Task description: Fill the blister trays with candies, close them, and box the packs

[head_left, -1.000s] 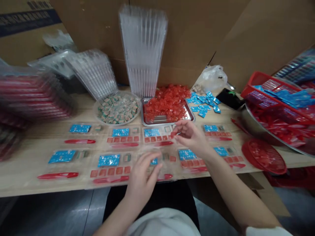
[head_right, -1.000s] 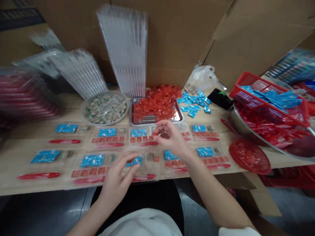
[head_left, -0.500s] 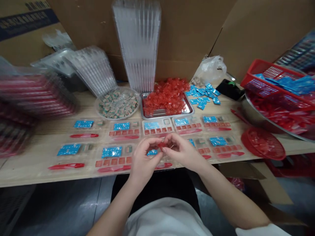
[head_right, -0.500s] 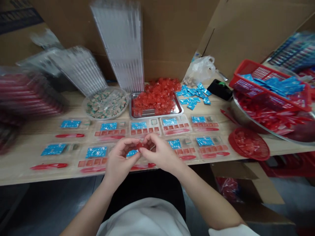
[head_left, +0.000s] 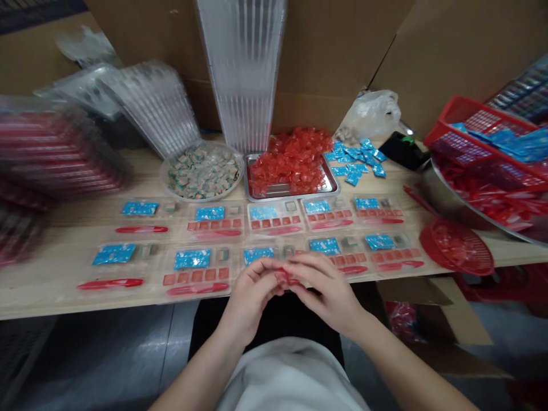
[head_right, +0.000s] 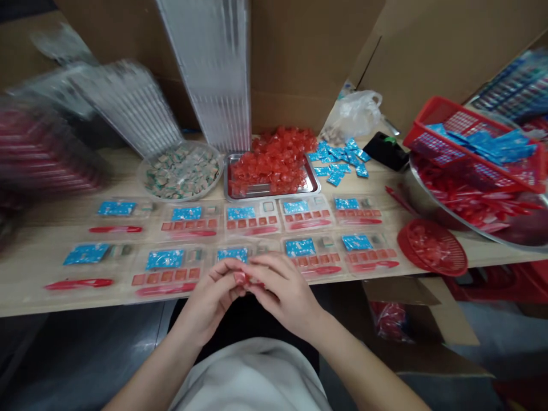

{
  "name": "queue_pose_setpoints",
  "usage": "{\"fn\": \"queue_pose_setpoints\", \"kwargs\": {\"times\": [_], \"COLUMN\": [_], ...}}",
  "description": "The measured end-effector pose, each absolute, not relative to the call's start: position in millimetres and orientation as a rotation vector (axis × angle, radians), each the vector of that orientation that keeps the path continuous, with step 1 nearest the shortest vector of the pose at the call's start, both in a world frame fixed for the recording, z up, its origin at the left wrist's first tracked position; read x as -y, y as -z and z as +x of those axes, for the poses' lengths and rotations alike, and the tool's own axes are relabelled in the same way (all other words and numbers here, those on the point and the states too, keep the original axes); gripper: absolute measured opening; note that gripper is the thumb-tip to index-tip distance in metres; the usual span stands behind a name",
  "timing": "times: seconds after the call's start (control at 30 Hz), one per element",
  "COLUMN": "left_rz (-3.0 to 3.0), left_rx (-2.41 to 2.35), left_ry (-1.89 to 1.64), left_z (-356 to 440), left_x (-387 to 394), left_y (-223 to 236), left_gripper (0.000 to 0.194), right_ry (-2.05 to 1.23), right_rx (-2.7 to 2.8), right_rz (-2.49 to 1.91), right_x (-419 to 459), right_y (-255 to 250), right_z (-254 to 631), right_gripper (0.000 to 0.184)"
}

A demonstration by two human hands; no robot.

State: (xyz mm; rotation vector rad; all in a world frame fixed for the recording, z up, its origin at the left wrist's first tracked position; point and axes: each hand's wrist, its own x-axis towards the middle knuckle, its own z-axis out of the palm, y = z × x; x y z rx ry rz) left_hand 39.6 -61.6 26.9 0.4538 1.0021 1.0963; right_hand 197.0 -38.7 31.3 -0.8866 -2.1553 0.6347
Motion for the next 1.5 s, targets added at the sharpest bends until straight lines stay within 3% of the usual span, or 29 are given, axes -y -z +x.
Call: {"fn": "queue_pose_setpoints", "kwargs": {"times": [0.17,0.27,0.4,0.6,0.7,0.83,1.0,1.23,1.5], "left_rz": [0.838,1.513,2.169,2.248,2.209,2.184,2.172,2.166,2.188], "left_rx": [-1.242,-1.542,-1.53,-1.537,-1.522,-1.53,-1.529,-1.52,-1.505], "left_ry": [-0.972,-1.014,-0.829,-0.834,-0.873,-0.878,-0.875,-0.913,-0.903], "left_z": [32.7,22.7,13.4,14.4,13.8,12.9,13.1,13.0,13.2], "left_x": [73.4,78.6,82.4,79.4,78.0,77.9,78.0,76.9,77.9], "left_y": [-20.3,-7.3,6.7,14.4,16.3,16.8,17.2,21.2,20.0], "left_gripper": [0.019,0.011,0.012,0.015,0.015,0.015,0.012,0.012,0.012], "right_ry": [-0.793,-0.611,-0.407,-0.349,-0.368,-0.052,-0.008,-0.73,-0.411], "right_rx": [2.166,2.185,2.397,2.579,2.589,2.617,2.832,2.219,2.468], "right_rz": [-0.946,-1.157,-1.179,-1.13,-1.108,-1.332,-1.255,-1.152,-1.052], "right_x": [32.2,12.9,-5.5,-18.3,-63.5,-149.3,-196.2,-102.8,-10.1], "right_y": [-29.5,-24.1,-10.8,-11.1,-18.4,-17.5,-9.8,-27.8,1.1], "right_z": [211.1,210.2,197.3,189.7,197.2,197.9,189.5,198.3,177.9], "right_gripper": [0.023,0.014,0.01,0.004,0.011,0.021,0.017,0.018,0.011]}}
